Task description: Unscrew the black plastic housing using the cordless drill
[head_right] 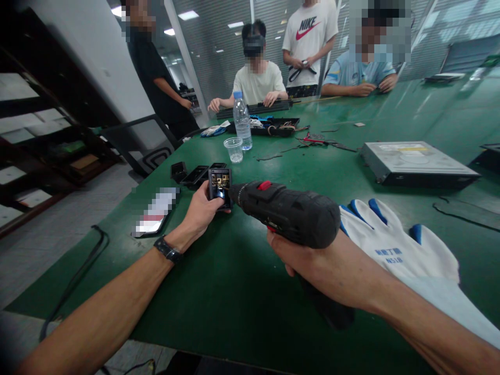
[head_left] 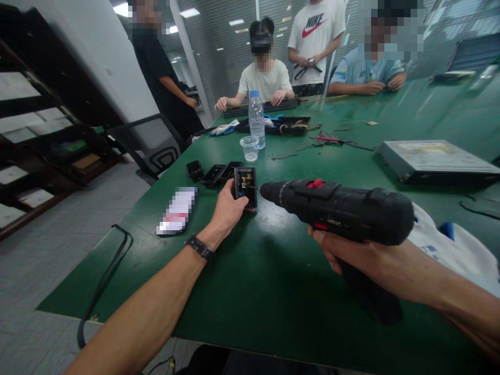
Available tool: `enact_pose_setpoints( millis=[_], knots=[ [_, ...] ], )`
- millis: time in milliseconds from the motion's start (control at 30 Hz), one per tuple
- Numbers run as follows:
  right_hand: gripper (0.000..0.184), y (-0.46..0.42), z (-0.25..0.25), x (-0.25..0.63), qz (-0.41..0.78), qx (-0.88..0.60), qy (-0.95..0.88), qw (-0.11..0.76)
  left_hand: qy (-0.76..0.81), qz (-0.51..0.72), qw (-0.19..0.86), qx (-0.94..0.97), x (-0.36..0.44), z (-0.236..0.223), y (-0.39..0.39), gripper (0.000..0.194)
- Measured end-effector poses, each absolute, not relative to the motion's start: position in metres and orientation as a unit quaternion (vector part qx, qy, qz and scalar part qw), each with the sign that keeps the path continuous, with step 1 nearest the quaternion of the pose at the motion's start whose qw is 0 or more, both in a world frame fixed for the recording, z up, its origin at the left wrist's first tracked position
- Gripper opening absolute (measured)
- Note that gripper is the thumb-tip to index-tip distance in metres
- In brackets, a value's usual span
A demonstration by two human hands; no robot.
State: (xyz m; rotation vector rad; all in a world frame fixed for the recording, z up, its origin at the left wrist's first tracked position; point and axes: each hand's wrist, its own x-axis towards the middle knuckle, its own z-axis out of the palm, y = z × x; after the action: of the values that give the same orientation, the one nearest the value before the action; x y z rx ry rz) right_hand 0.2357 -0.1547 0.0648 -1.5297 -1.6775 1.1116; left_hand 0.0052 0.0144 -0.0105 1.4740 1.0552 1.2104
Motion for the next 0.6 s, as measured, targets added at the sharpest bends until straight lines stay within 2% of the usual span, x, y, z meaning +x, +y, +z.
enact_pose_setpoints(
  millis=[267,600],
  knots=[
    [0.027,-0.1546,0.0648,0.2362,0.414,-0.57,-0.636,0.316,0.433,0.491,0.462,0.598,0.0053,-0.0094,0.0135,0.048],
    [0.038,-0.1556,0.0635,0.2374,0.37,-0.591,-0.654,0.293,0.433,0.492,0.458,0.6,0.004,-0.0144,0.0177,0.05]
  ],
)
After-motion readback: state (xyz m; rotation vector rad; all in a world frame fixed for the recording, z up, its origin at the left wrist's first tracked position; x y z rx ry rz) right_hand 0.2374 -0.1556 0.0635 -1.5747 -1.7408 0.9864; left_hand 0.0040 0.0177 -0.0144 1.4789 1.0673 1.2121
